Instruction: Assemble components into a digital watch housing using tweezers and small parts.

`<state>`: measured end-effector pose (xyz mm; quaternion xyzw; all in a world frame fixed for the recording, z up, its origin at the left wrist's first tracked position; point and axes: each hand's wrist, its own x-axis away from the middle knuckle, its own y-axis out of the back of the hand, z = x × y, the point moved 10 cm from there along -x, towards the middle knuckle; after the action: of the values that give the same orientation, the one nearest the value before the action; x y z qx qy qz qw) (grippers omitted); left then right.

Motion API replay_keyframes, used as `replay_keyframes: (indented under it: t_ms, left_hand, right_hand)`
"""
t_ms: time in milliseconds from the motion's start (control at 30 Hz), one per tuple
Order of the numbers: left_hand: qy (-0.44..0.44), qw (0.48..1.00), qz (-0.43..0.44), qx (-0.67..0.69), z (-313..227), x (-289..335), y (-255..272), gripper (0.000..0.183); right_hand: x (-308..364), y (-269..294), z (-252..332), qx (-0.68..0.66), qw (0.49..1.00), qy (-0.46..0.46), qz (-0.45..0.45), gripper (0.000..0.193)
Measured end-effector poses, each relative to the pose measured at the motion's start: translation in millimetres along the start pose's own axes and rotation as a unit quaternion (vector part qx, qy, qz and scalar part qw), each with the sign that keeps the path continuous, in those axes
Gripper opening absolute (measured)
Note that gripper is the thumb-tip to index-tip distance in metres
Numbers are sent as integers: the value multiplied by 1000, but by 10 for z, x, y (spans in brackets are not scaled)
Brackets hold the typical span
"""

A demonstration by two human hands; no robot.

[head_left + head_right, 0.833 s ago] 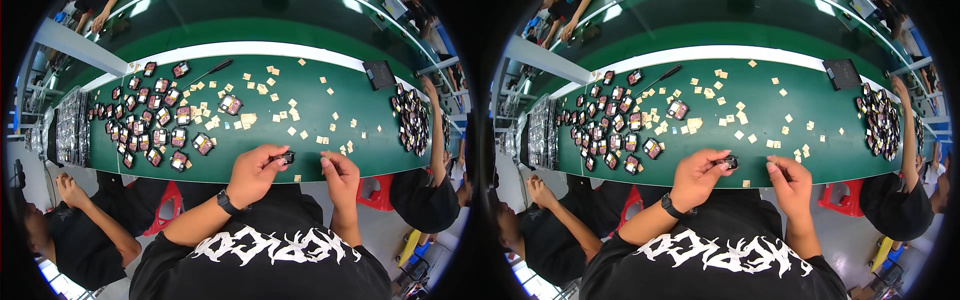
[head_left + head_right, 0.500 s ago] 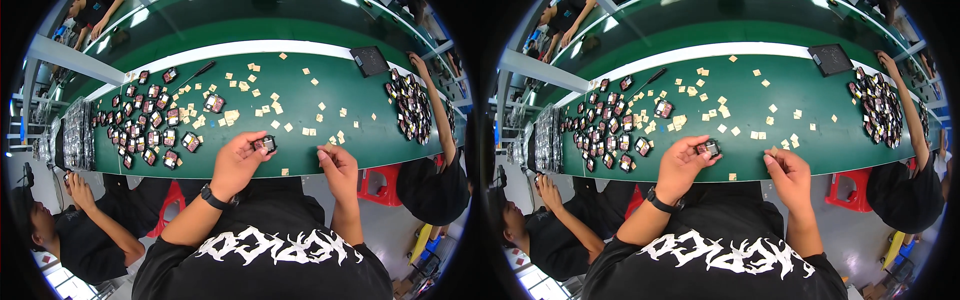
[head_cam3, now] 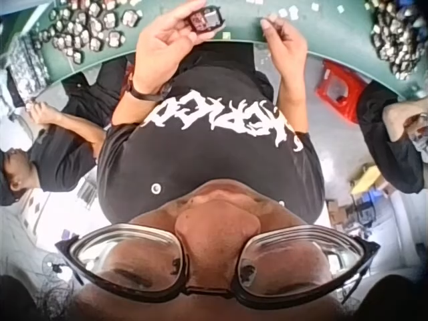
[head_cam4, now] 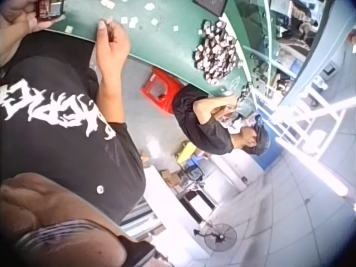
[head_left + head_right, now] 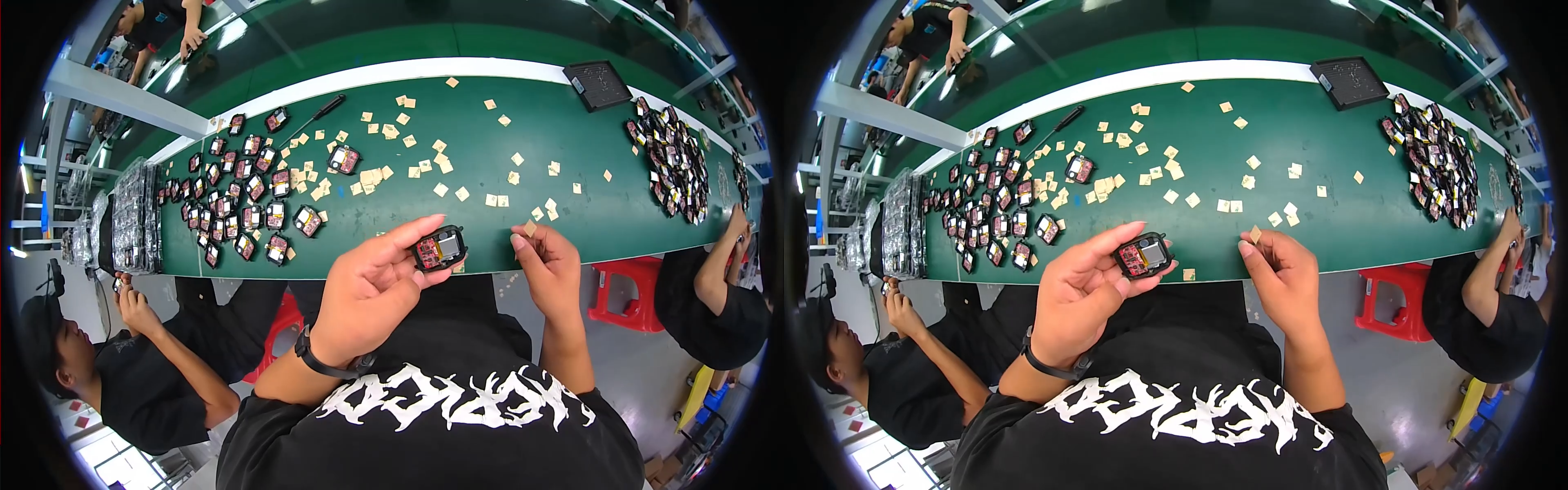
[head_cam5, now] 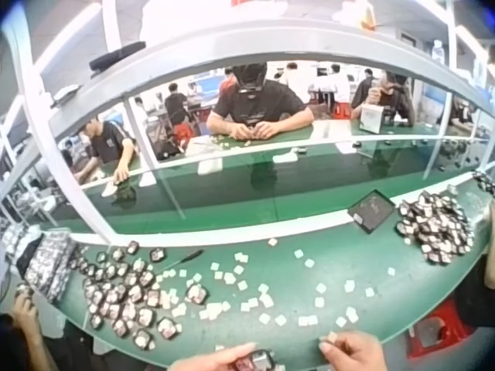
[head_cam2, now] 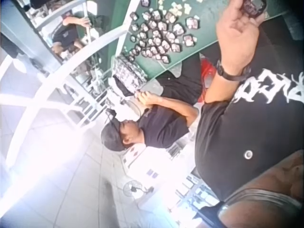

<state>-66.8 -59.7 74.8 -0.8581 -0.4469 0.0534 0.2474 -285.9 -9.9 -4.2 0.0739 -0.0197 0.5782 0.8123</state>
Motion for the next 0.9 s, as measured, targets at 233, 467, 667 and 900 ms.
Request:
replay_keyframes:
  t_ms: [233, 467, 667, 900]
  left_hand:
    - [-22, 999, 14, -35, -76, 78, -26, 55]
    - [-25, 999, 10, -44, -111, 97, -8, 56]
    - [9, 1000, 8, -18, -53, 88, 21, 54]
    - [44, 999, 17, 26, 20, 84, 67, 55]
  right_hand:
    - [8, -9, 1, 11, 1000, 11, -7, 14]
    - [-1, -24, 11, 28, 1000, 3, -1, 13]
    - [-2, -9, 11, 41, 999, 2, -1, 13]
    - [209, -91, 315, 89, 991, 79, 62, 23]
